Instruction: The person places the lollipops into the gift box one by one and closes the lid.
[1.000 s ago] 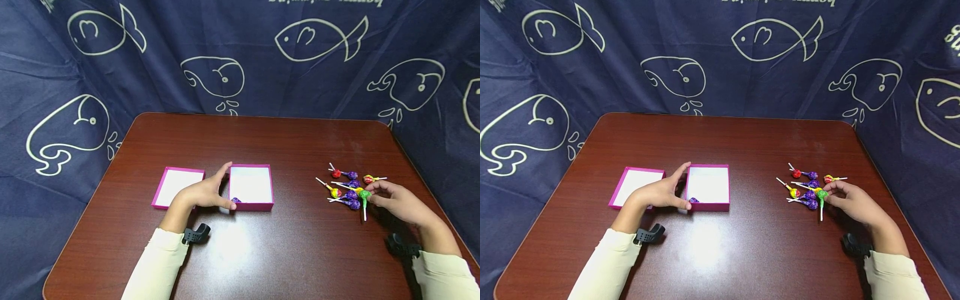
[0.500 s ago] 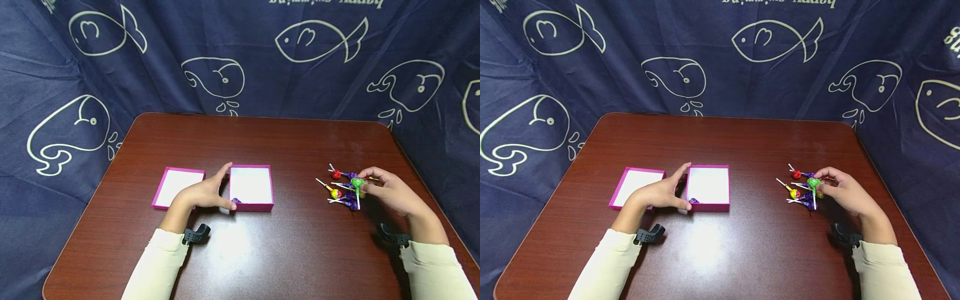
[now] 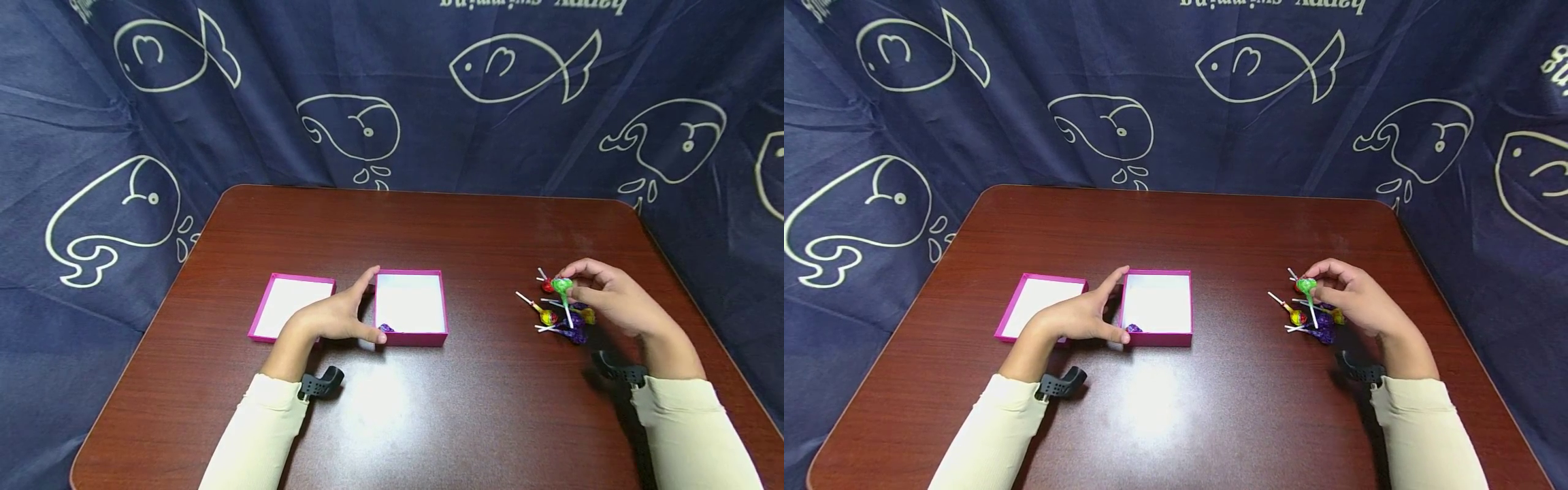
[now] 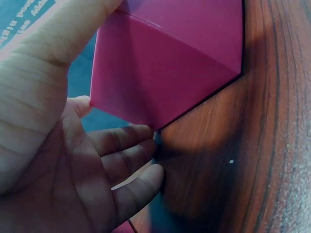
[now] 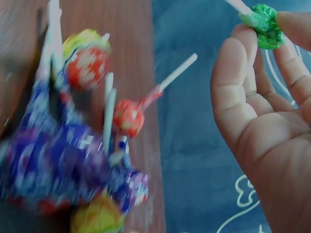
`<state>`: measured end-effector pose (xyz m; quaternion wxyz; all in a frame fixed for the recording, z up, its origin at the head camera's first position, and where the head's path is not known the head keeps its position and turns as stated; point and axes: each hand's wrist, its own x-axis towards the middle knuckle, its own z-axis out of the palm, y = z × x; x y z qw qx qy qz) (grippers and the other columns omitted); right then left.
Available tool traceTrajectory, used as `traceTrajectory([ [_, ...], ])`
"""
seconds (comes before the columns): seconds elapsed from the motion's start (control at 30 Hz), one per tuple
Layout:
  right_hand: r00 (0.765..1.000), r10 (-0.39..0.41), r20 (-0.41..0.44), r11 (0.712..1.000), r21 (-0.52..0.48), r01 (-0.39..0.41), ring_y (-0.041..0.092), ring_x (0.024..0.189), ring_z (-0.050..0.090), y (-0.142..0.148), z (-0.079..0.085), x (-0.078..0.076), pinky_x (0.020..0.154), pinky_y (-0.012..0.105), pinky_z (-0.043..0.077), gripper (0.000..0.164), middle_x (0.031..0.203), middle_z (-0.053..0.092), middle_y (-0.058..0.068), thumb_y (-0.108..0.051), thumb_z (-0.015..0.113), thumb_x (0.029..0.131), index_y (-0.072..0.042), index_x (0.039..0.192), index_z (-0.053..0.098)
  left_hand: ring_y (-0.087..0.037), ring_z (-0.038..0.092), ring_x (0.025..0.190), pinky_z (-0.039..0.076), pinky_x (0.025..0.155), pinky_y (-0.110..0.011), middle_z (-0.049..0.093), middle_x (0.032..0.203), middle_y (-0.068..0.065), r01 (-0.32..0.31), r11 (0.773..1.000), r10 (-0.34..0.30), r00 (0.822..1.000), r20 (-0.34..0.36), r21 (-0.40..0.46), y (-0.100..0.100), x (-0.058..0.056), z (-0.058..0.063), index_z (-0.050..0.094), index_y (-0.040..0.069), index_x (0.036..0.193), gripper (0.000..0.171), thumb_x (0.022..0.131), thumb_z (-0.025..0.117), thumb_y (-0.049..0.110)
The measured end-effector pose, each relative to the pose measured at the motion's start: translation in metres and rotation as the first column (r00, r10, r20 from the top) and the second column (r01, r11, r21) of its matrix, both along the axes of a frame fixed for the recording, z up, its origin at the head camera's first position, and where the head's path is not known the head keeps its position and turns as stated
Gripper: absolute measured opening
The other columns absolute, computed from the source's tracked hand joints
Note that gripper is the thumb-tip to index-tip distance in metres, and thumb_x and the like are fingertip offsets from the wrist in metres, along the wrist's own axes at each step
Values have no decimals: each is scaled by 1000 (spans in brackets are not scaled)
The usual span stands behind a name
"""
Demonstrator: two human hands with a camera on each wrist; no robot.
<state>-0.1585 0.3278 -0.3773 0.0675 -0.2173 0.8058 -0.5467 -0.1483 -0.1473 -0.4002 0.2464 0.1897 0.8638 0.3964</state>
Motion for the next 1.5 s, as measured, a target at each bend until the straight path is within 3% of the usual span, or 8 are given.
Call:
traceTrajectory([
  [0.27, 996, 77, 47, 993, -99, -72, 7, 80, 63, -28, 4, -11, 66, 22, 53, 22, 92, 69, 1, 14, 55, 93, 1, 111, 60, -26, 29, 143, 26, 114, -47, 17, 162, -15, -5, 1000, 5, 1000, 3, -3, -1, -1, 0, -1, 21, 160, 125, 74, 88, 38],
  [0.53, 996, 56, 63, 998, 30, -58, 14, 76, 59, -59, 15, -17, 60, 26, 52, 18, 90, 65, 4, 4, 62, 94, 2, 112, 60, -26, 31, 142, 28, 113, -46, 19, 162, -15, -8, 1000, 9, 1000, 7, -16, 1, 1, 1, -2, 24, 160, 123, 75, 87, 38],
  [0.7, 993, 110, 48, 992, 52, -113, 12, 62, 53, -76, 18, -21, 47, 30, 44, 17, 81, 62, 8, 2, 65, 92, 0, 108, 61, -24, 28, 143, 27, 114, -45, 18, 162, -14, 0, 1000, 0, 1000, 18, -3, 4, 1, 0, -2, 23, 160, 124, 75, 87, 39],
  [0.77, 988, 148, 37, 987, 57, -150, 11, 64, 54, -84, 19, -24, 49, 29, 45, 16, 81, 62, 9, 3, 65, 92, 1, 107, 62, -24, 28, 144, 27, 114, -46, 18, 162, -14, 4, 1000, -4, 1000, 13, -1, 4, 1, 0, -2, 22, 160, 124, 76, 87, 40],
  [0.97, 971, 237, 19, 964, 122, -237, 16, 83, 62, -116, 27, -32, 70, 25, 50, 19, 95, 68, 13, 5, 65, 89, -2, 107, 65, -23, 28, 143, 26, 114, -45, 18, 162, -12, -8, 1000, 8, 1000, 5, -17, 0, 0, -1, -2, 24, 160, 123, 75, 87, 38],
  [1.13, 956, 290, 38, 938, 187, -292, 18, 82, 61, -137, 37, -37, 69, 27, 50, 23, 95, 68, 10, 2, 64, 88, -8, 109, 65, -26, 31, 143, 27, 113, -47, 18, 162, -14, -6, 1000, 7, 1000, 8, -21, -2, -1, -1, -2, 24, 160, 124, 75, 87, 40],
  [1.33, 925, 377, 51, 903, 200, -379, 19, 80, 60, -159, 39, -43, 69, 28, 50, 20, 93, 67, 7, 2, 66, 89, -6, 108, 66, -27, 31, 142, 27, 114, -48, 17, 162, -15, 2, 1000, -2, 1000, 3, -13, -1, -1, 1, -2, 22, 160, 124, 75, 88, 39],
  [1.5, 896, 443, 45, 858, 270, -438, 19, 84, 61, -176, 39, -45, 73, 29, 50, 18, 95, 67, 3, -2, 66, 90, -10, 106, 68, -27, 32, 141, 27, 114, -48, 18, 162, -14, 6, 1000, -6, 1000, 15, -11, 1, -1, 2, -2, 22, 159, 125, 74, 88, 38],
])
